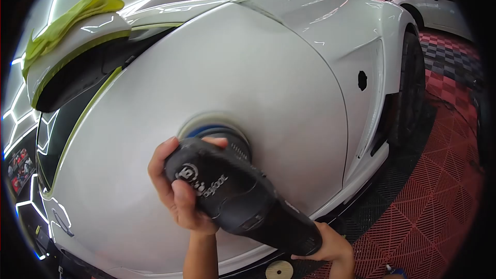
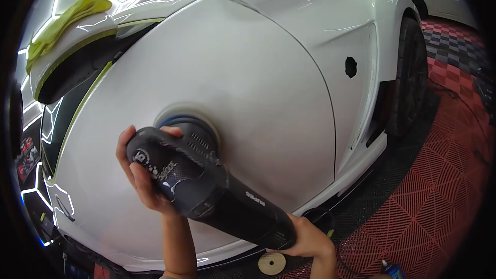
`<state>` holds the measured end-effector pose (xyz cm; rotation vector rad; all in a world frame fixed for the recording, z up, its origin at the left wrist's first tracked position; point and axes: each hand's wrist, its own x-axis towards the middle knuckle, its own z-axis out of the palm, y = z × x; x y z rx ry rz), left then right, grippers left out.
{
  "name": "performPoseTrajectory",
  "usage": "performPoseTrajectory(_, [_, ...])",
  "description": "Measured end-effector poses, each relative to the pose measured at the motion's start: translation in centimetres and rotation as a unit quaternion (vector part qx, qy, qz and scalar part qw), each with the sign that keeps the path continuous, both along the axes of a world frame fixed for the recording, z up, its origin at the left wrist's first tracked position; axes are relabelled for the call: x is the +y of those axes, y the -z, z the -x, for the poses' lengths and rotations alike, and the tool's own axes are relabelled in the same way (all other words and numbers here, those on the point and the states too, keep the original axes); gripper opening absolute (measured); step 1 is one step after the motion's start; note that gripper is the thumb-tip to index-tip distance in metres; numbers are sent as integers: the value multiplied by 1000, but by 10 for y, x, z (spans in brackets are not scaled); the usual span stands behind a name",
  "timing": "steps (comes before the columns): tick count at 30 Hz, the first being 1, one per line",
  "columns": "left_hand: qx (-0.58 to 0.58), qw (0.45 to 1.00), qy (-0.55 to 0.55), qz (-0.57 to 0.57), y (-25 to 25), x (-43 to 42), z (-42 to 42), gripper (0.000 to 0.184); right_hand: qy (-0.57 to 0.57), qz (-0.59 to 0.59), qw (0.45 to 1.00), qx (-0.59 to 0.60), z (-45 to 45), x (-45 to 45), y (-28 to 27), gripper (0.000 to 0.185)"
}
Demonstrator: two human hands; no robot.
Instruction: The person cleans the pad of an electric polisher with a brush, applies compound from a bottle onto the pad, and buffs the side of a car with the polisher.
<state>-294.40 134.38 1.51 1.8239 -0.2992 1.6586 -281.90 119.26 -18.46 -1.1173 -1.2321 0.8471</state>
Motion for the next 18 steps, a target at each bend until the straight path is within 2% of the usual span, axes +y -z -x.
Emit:
performPoseTrajectory(4, [45,998,51,-20,-5,-11,-61,55,43,-25,999,14,-44,-10,15,80])
performPoseTrajectory(7, [104,984,140,18,-7,-22,-109,48,71,-47,996,38,-67,-15,30,74])
performPoseTrajectory(9, [141,987,81,-8,-5,-20,-140,44,127,-51,986,95,-79,-20,41,77])
performPoseTrajectory(10, [165,983,78,-17,-5,-24,-156,43,121,-49,980,152,-84,-21,41,68])
performPoseTrajectory(11, [189,979,73,-27,-5,-28,-173,42,117,-51,980,151,-91,-23,47,68])
performPoseTrajectory(13, [180,973,-38,-141,-8,-31,-204,40,105,-14,968,226,-105,-23,66,56])
performPoseTrajectory(14, [194,970,-16,-143,-10,-35,-218,38,112,-61,962,240,-110,-19,73,49])
performPoseTrajectory(18, [225,963,-14,-148,0,-46,-242,35,129,-67,950,275,-112,-20,84,47])
